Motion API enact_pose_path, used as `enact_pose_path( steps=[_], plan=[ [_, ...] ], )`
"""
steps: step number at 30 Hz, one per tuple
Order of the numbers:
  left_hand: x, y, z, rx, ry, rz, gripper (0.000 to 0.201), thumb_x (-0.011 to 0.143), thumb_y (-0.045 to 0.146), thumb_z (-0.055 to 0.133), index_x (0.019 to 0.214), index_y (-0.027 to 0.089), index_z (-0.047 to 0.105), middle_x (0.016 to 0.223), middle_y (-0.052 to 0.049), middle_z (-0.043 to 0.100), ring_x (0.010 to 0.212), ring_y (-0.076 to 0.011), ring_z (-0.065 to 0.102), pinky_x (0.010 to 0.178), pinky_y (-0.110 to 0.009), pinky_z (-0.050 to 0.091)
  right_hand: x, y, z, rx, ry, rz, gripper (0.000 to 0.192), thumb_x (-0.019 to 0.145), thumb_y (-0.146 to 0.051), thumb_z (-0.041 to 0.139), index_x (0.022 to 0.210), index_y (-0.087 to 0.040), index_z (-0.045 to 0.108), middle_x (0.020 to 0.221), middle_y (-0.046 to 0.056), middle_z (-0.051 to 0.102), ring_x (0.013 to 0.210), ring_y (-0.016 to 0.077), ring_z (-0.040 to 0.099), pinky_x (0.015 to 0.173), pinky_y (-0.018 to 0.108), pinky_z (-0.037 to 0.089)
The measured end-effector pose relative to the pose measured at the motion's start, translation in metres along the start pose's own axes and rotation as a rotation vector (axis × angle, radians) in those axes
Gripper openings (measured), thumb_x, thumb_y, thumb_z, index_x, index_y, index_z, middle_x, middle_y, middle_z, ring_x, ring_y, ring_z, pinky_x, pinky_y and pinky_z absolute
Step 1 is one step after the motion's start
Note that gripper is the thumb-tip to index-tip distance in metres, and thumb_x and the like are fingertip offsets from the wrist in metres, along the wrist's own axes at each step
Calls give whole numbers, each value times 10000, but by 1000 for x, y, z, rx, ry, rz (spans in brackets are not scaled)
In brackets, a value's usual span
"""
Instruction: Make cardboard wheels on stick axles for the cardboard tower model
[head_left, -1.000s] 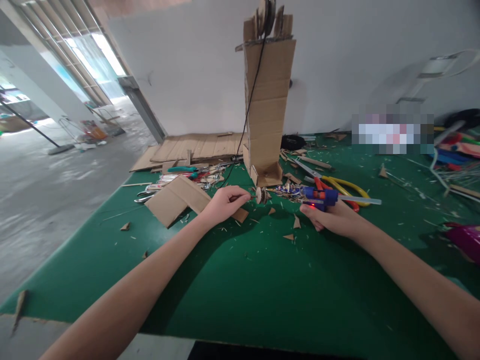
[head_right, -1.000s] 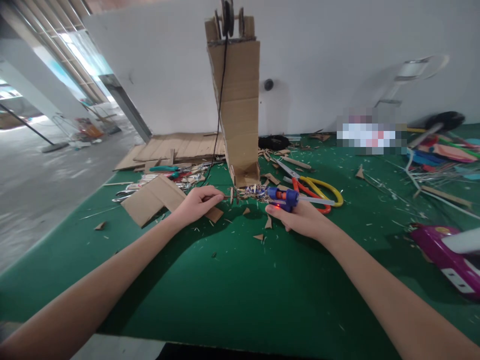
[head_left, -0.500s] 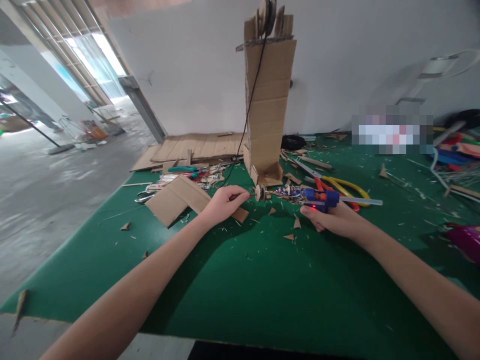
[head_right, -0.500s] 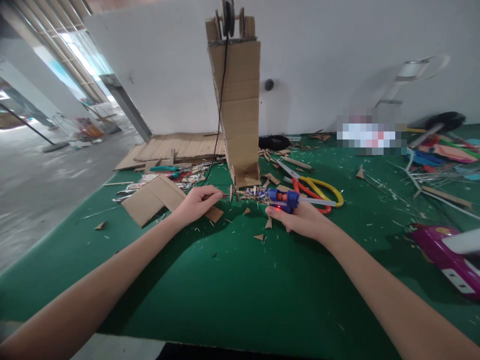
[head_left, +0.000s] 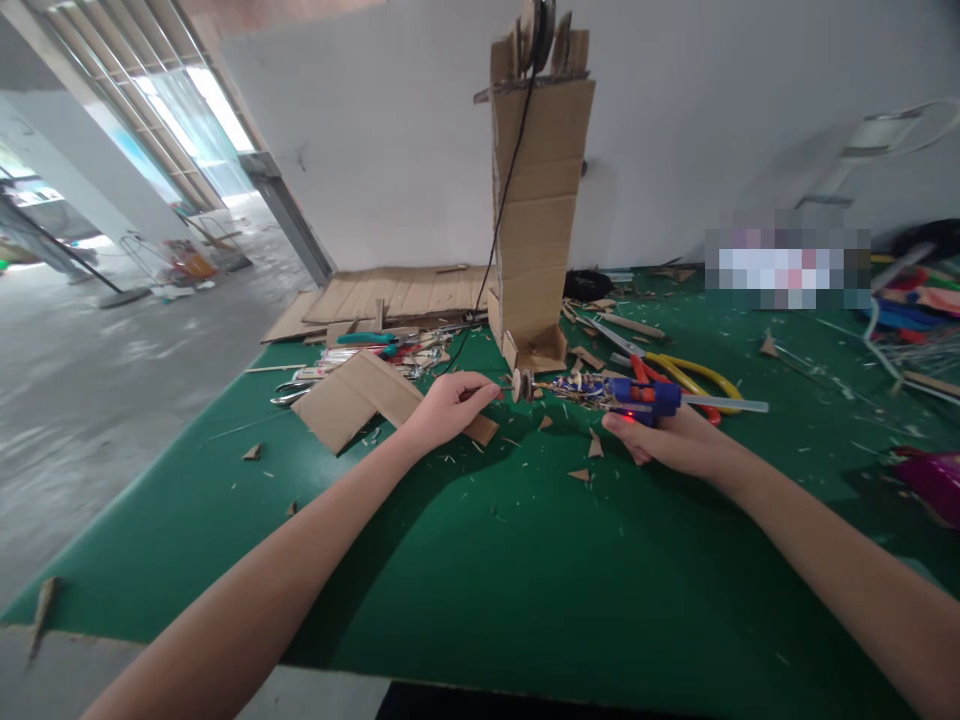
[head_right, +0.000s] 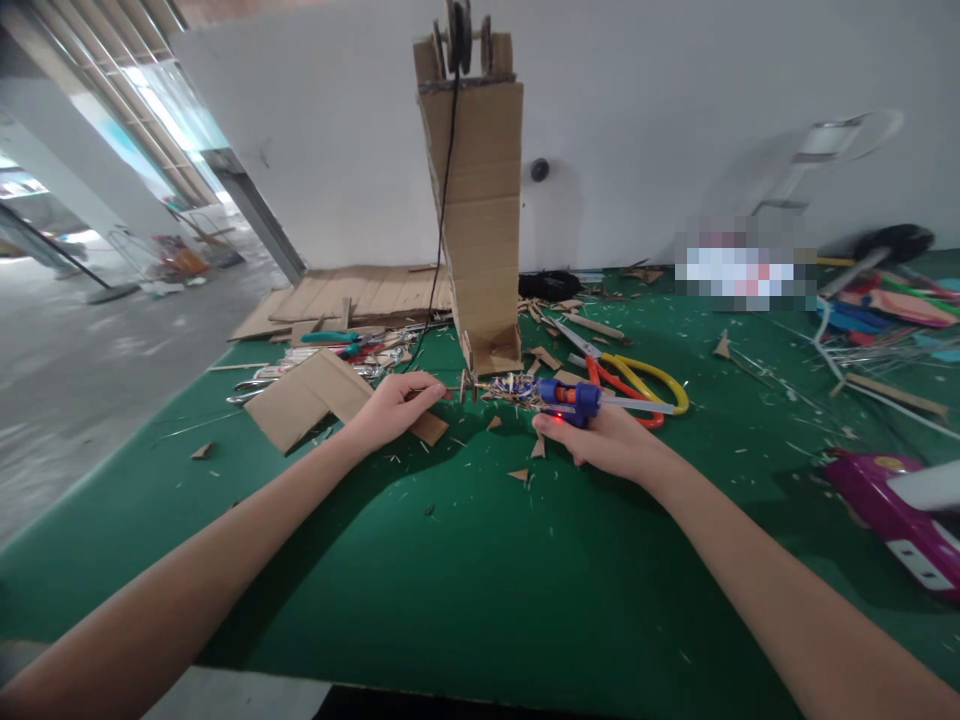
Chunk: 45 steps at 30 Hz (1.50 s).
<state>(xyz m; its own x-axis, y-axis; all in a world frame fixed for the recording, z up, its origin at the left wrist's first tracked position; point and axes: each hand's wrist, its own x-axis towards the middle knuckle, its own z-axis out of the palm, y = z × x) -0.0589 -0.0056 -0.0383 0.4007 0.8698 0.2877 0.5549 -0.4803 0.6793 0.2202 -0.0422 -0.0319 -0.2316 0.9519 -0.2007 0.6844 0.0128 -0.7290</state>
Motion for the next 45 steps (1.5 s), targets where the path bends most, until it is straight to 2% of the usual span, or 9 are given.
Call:
enact_pose_path(
  steps=[8,21,30,39,45],
  plan=[
    [0,1,0,27,-6,-17,336,877,365,438,771,140,664,731,-32,640,679,-139,550,627,-247,399,1,1,1,10,-3,31,387,757,-566,538,565,-232,498,459,-17,518,507,170,563,555,329,472],
    [0,-2,1,48,1,-7,369,885,399,419,768,155,670,737,-23,653,707,-146,568,655,-250,417,-1,-3,1,49,27,-50,344,753,-537,561,600,-234,503,434,-29,495,450,152,535,469,298,458],
    [0,1,0,21,-11,22,318,870,367,460,765,149,667,748,-30,656,717,-146,577,645,-242,419,-2,-6,0,20,38,30,371,765,-544,536,571,-231,492,449,-14,497,507,174,571,569,341,487],
    [0,0,0,56,-5,3,367,879,404,422,763,156,667,725,-26,642,695,-149,558,643,-258,410,-2,-5,2,91,21,-27,261,748,-464,602,680,-224,526,453,-39,500,454,130,521,477,264,449],
    [0,-2,1,58,3,-16,390,879,422,410,761,157,671,715,-24,636,670,-143,541,615,-253,400,-3,-8,0,79,5,-44,276,751,-479,594,679,-224,519,425,-47,481,437,123,504,469,254,439]
  ],
)
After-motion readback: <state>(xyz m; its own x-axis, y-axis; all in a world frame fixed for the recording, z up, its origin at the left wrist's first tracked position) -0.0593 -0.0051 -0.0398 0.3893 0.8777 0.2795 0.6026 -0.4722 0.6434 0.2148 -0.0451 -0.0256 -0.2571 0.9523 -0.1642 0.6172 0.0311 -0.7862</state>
